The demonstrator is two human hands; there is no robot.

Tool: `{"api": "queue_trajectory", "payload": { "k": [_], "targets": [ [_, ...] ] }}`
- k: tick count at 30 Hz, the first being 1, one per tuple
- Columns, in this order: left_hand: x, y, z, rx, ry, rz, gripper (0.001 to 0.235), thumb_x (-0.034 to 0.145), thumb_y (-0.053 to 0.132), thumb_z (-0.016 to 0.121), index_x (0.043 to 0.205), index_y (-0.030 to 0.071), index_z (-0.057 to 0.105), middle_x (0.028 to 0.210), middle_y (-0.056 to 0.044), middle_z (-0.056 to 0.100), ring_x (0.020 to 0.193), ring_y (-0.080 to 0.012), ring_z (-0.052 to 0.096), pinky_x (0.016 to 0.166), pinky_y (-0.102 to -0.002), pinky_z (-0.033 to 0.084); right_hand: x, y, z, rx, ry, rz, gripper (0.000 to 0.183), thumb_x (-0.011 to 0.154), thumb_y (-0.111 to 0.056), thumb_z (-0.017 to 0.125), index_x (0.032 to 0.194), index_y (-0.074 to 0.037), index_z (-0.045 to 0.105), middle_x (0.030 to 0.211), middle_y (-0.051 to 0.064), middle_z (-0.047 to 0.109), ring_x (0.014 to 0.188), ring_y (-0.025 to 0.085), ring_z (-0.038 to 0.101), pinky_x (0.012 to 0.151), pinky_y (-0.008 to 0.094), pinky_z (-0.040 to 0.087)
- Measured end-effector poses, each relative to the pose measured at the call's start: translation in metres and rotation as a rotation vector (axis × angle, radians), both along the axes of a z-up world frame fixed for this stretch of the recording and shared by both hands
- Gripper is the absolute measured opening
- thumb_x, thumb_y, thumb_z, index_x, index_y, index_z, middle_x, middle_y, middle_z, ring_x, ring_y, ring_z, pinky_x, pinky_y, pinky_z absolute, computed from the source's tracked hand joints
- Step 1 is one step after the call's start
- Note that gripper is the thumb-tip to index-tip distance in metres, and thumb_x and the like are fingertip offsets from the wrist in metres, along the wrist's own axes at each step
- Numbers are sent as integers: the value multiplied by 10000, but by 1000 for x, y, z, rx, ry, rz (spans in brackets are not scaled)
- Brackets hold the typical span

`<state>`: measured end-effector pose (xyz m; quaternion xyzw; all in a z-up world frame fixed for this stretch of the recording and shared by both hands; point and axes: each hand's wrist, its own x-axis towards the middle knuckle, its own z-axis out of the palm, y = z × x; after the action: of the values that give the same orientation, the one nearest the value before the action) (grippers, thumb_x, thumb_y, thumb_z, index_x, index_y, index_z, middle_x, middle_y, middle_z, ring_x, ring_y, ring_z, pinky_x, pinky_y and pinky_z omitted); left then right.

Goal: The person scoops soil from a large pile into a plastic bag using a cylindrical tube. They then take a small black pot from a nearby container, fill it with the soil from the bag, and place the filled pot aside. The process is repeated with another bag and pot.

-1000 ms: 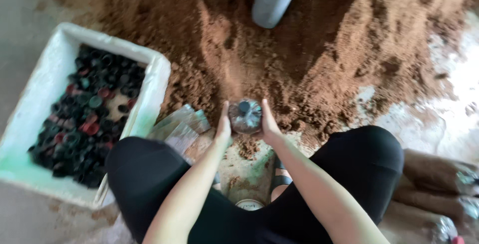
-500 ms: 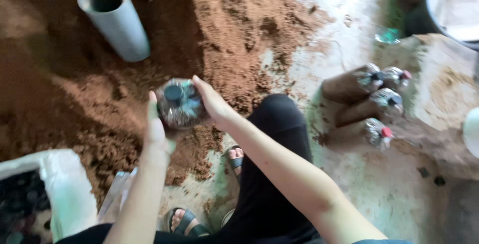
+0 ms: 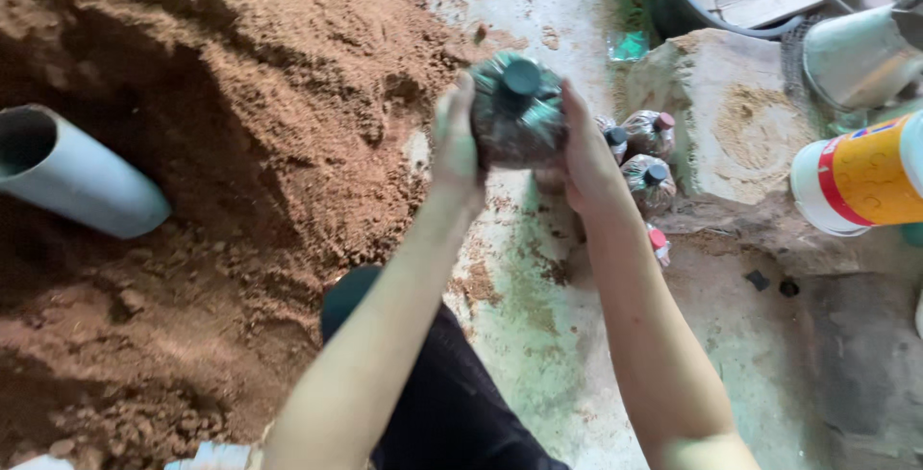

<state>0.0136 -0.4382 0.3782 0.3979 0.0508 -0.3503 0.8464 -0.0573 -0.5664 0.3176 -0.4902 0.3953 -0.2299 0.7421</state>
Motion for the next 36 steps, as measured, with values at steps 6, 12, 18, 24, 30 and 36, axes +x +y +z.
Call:
{"api": "queue_trajectory", "payload": {
  "k": [6, 12, 18, 24, 30, 36],
  "targets": [
    [-51, -87, -90, 399, -166, -296, 852, 856, 710, 571, 1479, 129, 557, 1613, -175, 375, 1568, -367, 178, 1304, -487, 112, -70, -54, -57, 47, 185, -209, 742, 916, -592, 706, 1442, -95, 540, 1434, 152, 587, 1191, 338, 685, 741, 553, 638],
    [-75, -134, -210, 301, -32, -357, 645, 994, 588, 550, 1411, 100, 611, 1470, -193, 550, 1423, -329, 482, 1179, -476, 404, -95, -74, -114, 38, 310, -250, 584, 934, -547, 678, 1385, -182, 612, 1488, 223, 476, 1176, 508, 633, 662, 676, 584],
    [-72, -152, -307, 245, -15, -469, 699, 1064, 563, 527, 1481, 2, 503, 1459, -275, 552, 1381, -393, 516, 1139, -543, 437, -109, -94, -194, 66, 331, -313, 491, 990, -516, 616, 1367, -200, 626, 1498, 200, 422, 1259, 527, 549, 626, 723, 547],
    [-82, -148, -316, 215, 16, -535, 859, 1063, 452, 596, 1662, 40, 139, 1732, -192, 130, 1594, -344, 113, 1308, -491, 105, -118, -100, -229, 113, 347, -425, 509, 1019, -477, 581, 1423, -167, 586, 1553, 208, 376, 1324, 573, 460, 662, 795, 500],
    [-84, -152, -318, 335, -30, -610, 850, 1025, 439, 657, 1673, 153, 187, 1732, -162, 155, 1598, -317, 131, 1308, -483, 120, -117, -106, -252, 144, 359, -468, 533, 1030, -475, 574, 1462, -166, 542, 1581, 172, 358, 1375, 555, 422, 696, 845, 470],
    [-82, -160, -322, 368, -101, -604, 853, 1018, 440, 654, 1659, 82, 220, 1717, -210, 192, 1591, -363, 154, 1303, -483, 158, -109, -109, -253, 161, 364, -491, 535, 1041, -481, 547, 1455, -142, 520, 1529, 180, 398, 1340, 530, 447, 738, 842, 464]
  ]
}}
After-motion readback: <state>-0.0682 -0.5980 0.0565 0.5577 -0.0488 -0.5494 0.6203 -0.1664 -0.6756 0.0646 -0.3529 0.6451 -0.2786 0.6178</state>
